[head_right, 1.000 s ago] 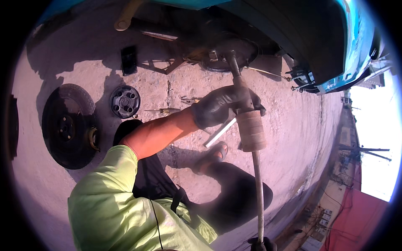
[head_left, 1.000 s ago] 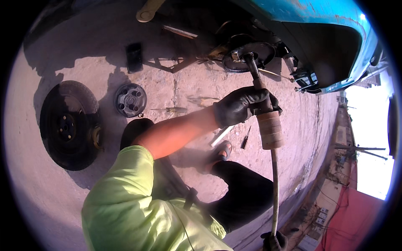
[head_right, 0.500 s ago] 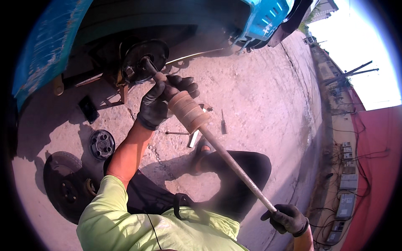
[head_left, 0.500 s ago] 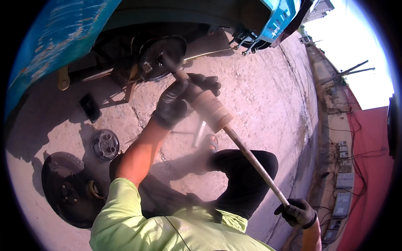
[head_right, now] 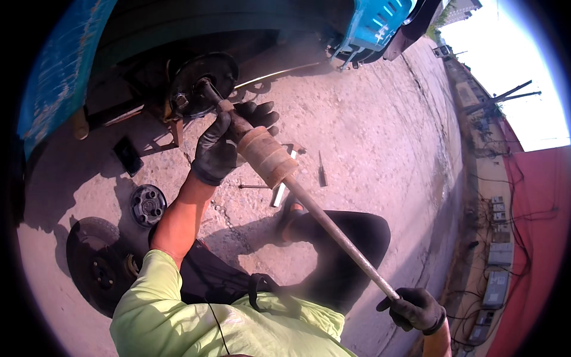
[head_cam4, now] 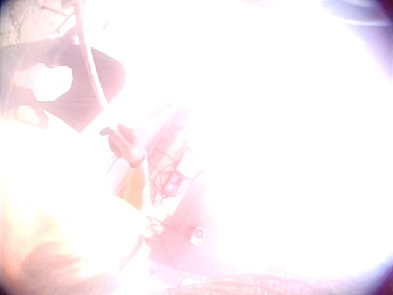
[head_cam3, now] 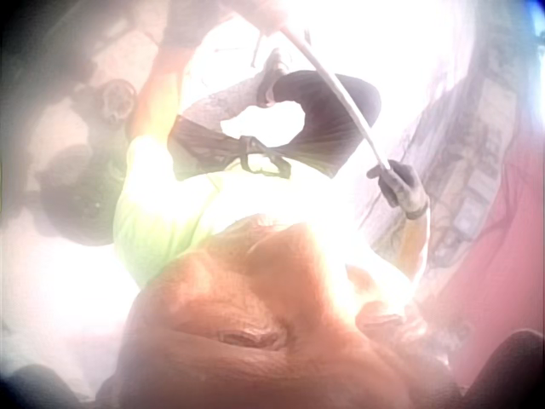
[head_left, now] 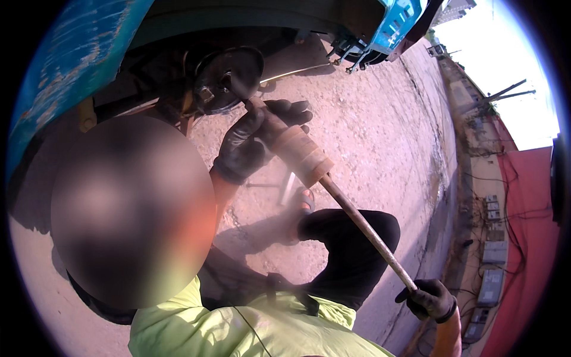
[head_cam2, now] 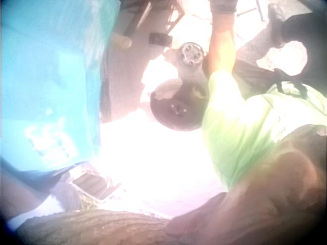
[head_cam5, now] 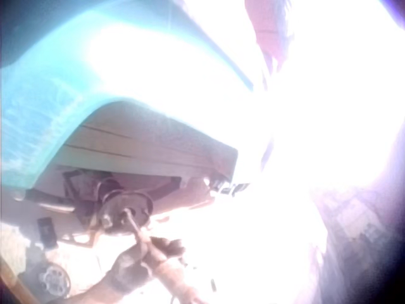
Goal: The person uses a screwdriver and pliers to remove a snap ring from a vehicle's rear axle housing, then uses a slide hammer to extract the axle shaft.
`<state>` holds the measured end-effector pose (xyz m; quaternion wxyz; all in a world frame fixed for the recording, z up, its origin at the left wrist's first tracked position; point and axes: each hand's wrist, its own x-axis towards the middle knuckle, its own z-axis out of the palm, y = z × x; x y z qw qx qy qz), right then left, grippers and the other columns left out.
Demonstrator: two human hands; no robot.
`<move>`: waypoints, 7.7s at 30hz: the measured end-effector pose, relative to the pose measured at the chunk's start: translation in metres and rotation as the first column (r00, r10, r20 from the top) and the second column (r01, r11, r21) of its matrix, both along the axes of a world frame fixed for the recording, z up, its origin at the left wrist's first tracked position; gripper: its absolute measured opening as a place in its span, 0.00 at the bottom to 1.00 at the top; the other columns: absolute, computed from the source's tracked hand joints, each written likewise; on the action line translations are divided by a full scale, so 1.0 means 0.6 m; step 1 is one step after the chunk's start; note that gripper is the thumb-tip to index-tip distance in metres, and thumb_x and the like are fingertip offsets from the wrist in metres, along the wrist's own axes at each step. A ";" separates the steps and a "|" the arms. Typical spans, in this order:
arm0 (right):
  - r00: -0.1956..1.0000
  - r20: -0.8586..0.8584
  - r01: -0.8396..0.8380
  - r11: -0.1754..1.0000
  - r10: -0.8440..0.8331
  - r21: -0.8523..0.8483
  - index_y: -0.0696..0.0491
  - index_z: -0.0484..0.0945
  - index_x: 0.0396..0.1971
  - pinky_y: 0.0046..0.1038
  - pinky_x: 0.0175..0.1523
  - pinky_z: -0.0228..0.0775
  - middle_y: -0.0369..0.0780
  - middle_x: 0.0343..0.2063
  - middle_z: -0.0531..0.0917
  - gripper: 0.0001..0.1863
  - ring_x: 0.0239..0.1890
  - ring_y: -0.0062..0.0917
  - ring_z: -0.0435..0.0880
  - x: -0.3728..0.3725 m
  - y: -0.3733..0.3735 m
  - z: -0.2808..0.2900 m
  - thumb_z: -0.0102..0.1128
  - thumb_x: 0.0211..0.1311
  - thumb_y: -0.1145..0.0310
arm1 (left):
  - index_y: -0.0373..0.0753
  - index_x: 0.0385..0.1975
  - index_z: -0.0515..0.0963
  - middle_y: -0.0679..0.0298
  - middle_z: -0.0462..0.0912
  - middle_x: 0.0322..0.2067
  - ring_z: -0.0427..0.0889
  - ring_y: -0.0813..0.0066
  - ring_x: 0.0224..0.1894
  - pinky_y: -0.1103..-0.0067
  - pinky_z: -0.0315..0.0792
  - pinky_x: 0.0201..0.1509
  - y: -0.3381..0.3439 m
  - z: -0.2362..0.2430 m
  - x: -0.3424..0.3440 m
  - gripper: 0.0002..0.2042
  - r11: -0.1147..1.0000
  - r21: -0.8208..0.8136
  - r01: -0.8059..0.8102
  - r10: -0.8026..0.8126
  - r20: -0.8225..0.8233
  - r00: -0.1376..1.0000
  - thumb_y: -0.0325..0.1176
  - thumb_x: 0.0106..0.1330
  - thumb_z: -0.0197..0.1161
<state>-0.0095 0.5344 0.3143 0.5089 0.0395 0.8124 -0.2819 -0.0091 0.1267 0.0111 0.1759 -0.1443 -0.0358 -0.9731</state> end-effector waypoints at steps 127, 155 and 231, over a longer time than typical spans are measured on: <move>0.947 -0.046 -0.320 0.920 0.318 -0.225 0.67 0.75 0.53 0.18 0.19 0.63 0.36 0.20 0.78 0.31 0.15 0.19 0.75 -0.008 -0.065 -0.066 0.55 0.75 0.48 | 0.41 0.42 0.81 0.67 0.86 0.35 0.85 0.78 0.38 0.74 0.78 0.50 -0.029 -0.022 -0.005 0.13 0.937 -0.277 -0.212 0.298 0.321 0.899 0.45 0.75 0.62; 0.968 -0.073 -0.227 0.964 0.238 0.140 0.63 0.79 0.38 0.27 0.15 0.64 0.37 0.13 0.72 0.22 0.09 0.24 0.70 -0.047 -0.147 -0.102 0.55 0.76 0.54 | 0.35 0.61 0.74 0.55 0.84 0.51 0.83 0.64 0.55 0.67 0.79 0.52 0.050 0.012 0.035 0.29 0.985 -0.132 0.109 -0.121 -0.086 0.989 0.56 0.75 0.58; 0.552 -0.450 -0.760 0.645 0.702 0.075 0.55 0.71 0.62 0.26 0.27 0.70 0.36 0.28 0.77 0.26 0.23 0.19 0.76 -0.135 -0.662 -0.320 0.60 0.71 0.58 | 0.37 0.29 0.75 0.57 0.83 0.30 0.86 0.63 0.36 0.69 0.81 0.45 0.192 0.069 0.065 0.22 0.963 -0.233 0.134 -0.142 -0.016 0.990 0.51 0.78 0.55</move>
